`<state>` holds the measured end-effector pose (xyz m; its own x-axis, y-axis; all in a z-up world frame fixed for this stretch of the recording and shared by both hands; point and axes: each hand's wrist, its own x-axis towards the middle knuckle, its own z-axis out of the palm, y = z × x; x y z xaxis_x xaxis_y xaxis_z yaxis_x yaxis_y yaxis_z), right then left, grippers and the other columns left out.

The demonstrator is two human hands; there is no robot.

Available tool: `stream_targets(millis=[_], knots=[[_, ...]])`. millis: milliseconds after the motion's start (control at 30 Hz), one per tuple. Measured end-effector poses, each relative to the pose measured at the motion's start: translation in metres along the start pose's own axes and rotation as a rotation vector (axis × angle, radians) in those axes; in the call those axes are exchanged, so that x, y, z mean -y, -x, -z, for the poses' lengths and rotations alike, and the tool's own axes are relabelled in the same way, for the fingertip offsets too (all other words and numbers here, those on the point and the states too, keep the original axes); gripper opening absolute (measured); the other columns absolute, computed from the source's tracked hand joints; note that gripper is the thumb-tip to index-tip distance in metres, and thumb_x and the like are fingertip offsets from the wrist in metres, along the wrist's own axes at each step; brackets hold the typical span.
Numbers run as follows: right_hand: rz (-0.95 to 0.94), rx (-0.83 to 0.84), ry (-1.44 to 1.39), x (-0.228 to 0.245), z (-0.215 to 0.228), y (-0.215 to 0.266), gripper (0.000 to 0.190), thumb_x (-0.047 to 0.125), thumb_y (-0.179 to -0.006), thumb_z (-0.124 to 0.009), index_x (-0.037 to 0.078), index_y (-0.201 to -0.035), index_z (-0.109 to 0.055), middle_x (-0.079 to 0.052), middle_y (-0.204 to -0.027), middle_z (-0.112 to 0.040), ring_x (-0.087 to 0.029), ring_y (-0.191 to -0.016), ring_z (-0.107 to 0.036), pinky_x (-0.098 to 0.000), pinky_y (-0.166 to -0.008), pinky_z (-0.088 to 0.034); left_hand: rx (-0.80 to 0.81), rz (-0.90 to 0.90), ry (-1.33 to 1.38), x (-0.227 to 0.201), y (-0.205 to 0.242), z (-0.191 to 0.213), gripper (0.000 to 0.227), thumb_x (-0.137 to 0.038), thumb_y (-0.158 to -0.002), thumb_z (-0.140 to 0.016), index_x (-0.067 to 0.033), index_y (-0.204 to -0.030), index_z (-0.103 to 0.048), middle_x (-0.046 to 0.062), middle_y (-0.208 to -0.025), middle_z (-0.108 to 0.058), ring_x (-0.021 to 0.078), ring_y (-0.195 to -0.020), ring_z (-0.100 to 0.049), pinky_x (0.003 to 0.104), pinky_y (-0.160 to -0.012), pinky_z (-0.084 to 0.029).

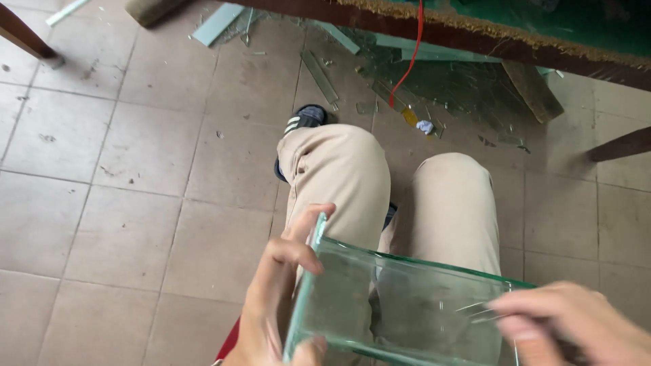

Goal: Cleaning the edges of a small glass box using a razor blade to remove excess silicone or debris.

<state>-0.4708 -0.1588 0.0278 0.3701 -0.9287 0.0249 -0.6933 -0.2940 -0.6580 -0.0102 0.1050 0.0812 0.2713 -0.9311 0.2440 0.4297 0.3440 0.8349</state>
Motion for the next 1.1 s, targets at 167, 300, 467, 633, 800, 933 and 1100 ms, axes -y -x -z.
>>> stream_targets(millis=[167,300,467,633,800,933,1100], knots=[[0.356,0.007,0.32,0.293,-0.101,0.055,0.015,0.023,-0.096,-0.074,0.023,-0.083,-0.083,0.01,-0.071,-0.077,-0.013,-0.061,-0.061,-0.0287,-0.071,-0.043,0.061,0.493,-0.624,0.106,0.011,0.048,0.103,-0.022,-0.034,-0.08,-0.021,-0.137,-0.073,0.001,-0.143,-0.068,0.017,-0.132,-0.063,0.03,-0.105,-0.054],[0.428,0.042,0.268,0.296,-0.114,0.052,0.008,0.016,-0.088,-0.082,0.021,-0.082,-0.082,0.01,-0.072,-0.078,-0.011,-0.062,-0.066,-0.0243,-0.066,-0.051,0.043,0.553,-0.59,0.122,0.007,0.039,0.105,-0.021,-0.033,-0.08,-0.0233,-0.138,-0.071,-0.002,-0.144,-0.069,0.0156,-0.137,-0.062,0.035,-0.113,-0.044],[0.456,0.12,0.258,0.297,-0.114,0.044,0.014,0.006,-0.085,-0.082,0.02,-0.085,-0.085,0.008,-0.081,-0.081,-0.005,-0.066,-0.073,-0.0188,-0.061,-0.058,0.02,0.713,-0.603,0.135,0.006,0.032,0.111,-0.016,-0.03,-0.078,-0.03,-0.14,-0.065,-0.012,-0.146,-0.073,0.0114,-0.149,-0.058,0.051,-0.138,-0.012],[0.363,0.175,0.255,0.308,-0.112,0.044,0.019,0.007,-0.083,-0.087,0.025,-0.091,-0.087,0.012,-0.073,-0.074,-0.002,-0.056,-0.062,-0.0167,-0.054,-0.056,0.031,0.744,-0.566,0.133,0.007,0.033,0.112,-0.019,-0.029,-0.074,-0.0302,-0.14,-0.067,-0.011,-0.149,-0.073,0.0114,-0.153,-0.056,0.053,-0.138,-0.011],[0.348,0.149,0.276,0.31,-0.112,0.043,0.021,0.005,-0.086,-0.084,0.025,-0.092,-0.087,0.012,-0.072,-0.074,-0.002,-0.054,-0.058,-0.0177,-0.05,-0.051,0.016,0.762,-0.53,0.122,0.003,0.029,0.109,-0.02,-0.03,-0.07,-0.028,-0.139,-0.069,-0.008,-0.141,-0.079,0.0094,-0.151,-0.058,0.051,-0.138,-0.009],[0.286,0.162,0.244,0.309,-0.112,0.04,0.013,0.012,-0.089,-0.083,0.024,-0.086,-0.086,0.012,-0.068,-0.068,-0.005,-0.052,-0.052,-0.0181,-0.051,-0.045,0.019,0.724,-0.563,0.131,0.009,0.034,0.116,-0.018,-0.027,-0.074,-0.0275,-0.142,-0.066,-0.006,-0.144,-0.076,0.013,-0.149,-0.06,0.055,-0.136,-0.011],[0.192,0.234,0.174,0.308,-0.111,0.041,0.017,0.02,-0.089,-0.084,0.027,-0.074,-0.085,0.013,-0.062,-0.061,-0.002,-0.051,-0.05,-0.0172,-0.05,-0.042,-0.003,0.698,-0.546,0.131,0.014,0.035,0.116,-0.017,-0.027,-0.076,-0.0258,-0.143,-0.068,-0.004,-0.149,-0.074,0.0149,-0.152,-0.059,0.057,-0.136,-0.01]])
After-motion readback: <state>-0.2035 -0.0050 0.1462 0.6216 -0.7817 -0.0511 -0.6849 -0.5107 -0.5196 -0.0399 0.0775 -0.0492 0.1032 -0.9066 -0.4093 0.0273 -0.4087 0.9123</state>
